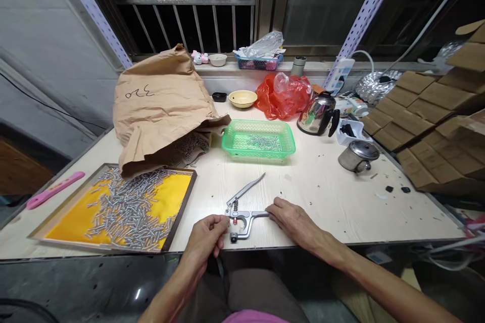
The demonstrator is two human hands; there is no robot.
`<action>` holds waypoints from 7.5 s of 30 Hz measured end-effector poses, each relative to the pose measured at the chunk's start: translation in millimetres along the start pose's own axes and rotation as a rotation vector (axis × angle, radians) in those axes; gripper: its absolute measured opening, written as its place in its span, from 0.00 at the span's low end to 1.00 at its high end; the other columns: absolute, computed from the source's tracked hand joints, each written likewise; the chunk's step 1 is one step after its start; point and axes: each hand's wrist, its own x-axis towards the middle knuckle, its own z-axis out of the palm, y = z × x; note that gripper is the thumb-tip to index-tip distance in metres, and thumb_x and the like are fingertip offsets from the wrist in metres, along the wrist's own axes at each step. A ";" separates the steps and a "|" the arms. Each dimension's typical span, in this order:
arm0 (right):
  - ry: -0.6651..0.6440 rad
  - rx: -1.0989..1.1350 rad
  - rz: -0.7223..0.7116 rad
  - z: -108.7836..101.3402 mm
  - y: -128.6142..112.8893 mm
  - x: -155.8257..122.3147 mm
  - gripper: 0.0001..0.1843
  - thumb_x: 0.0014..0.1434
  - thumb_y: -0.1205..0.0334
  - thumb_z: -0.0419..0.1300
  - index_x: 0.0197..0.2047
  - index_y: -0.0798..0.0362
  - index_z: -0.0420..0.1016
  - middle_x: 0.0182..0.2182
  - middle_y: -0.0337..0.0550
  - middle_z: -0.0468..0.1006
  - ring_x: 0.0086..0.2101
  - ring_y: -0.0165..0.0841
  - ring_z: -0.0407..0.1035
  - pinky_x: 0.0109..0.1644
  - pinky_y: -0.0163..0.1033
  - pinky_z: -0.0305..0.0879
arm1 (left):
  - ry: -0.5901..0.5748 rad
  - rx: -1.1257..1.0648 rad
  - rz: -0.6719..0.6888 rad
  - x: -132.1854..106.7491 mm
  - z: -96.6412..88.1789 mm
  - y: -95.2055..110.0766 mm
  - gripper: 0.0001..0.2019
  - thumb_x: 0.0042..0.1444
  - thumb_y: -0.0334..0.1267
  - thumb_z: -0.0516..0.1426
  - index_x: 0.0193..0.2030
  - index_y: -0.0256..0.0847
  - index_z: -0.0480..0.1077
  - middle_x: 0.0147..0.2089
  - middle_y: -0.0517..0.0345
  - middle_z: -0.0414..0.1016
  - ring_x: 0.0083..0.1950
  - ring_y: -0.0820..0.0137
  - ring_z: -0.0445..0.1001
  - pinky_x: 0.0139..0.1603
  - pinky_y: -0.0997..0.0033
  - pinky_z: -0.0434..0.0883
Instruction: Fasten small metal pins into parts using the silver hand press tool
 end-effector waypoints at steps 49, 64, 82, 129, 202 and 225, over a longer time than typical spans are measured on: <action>-0.031 0.017 -0.028 -15.0 -13.6 19.1 0.07 0.60 0.61 0.56 0.42 0.52 0.69 0.41 0.45 0.69 0.42 0.36 0.63 0.42 0.40 0.60 | -0.094 0.335 -0.124 18.0 -12.5 13.4 0.18 0.40 0.54 0.58 0.23 0.38 0.64 0.14 0.68 0.62 0.11 0.79 0.60 0.11 0.81 0.50; -0.243 -0.129 -0.184 -24.0 5.5 84.2 0.56 0.39 0.41 0.67 0.64 0.62 0.52 0.58 0.62 0.59 0.59 0.52 0.49 0.61 0.61 0.38 | -0.089 0.347 -0.132 15.5 -11.2 13.3 0.18 0.41 0.54 0.58 0.24 0.38 0.65 0.12 0.69 0.60 0.11 0.78 0.61 0.11 0.81 0.51; -0.197 -0.131 -0.197 -32.4 -10.4 73.3 0.32 0.49 0.57 0.67 0.55 0.60 0.63 0.43 0.51 0.70 0.43 0.41 0.61 0.47 0.44 0.60 | -0.027 0.391 -0.097 9.4 -14.5 -2.4 0.22 0.49 0.59 0.53 0.28 0.38 0.64 0.19 0.65 0.65 0.13 0.76 0.63 0.13 0.77 0.58; -0.064 -0.035 -0.187 -28.3 10.6 52.3 0.23 0.59 0.47 0.57 0.50 0.54 0.67 0.41 0.47 0.71 0.42 0.38 0.63 0.44 0.42 0.61 | -0.047 1.420 0.826 46.7 41.8 37.5 0.15 0.55 0.45 0.56 0.45 0.39 0.67 0.43 0.51 0.71 0.46 0.59 0.68 0.43 0.60 0.69; -0.158 0.126 -0.073 -23.0 -25.4 21.6 0.13 0.64 0.60 0.48 0.48 0.49 0.69 0.38 0.44 0.70 0.34 0.33 0.69 0.37 0.39 0.67 | 0.503 1.148 0.717 39.6 -147.9 44.7 0.10 0.55 0.39 0.51 0.33 0.39 0.72 0.35 0.52 0.75 0.38 0.64 0.72 0.42 0.67 0.66; -0.079 -0.004 -0.065 -0.6 -20.3 17.1 0.08 0.64 0.68 0.49 0.37 0.52 0.68 0.32 0.40 0.68 0.32 0.31 0.63 0.31 0.35 0.54 | -0.031 0.172 -0.170 11.2 -11.9 10.3 0.20 0.39 0.52 0.63 0.29 0.35 0.68 0.12 0.69 0.59 0.12 0.82 0.52 0.11 0.81 0.49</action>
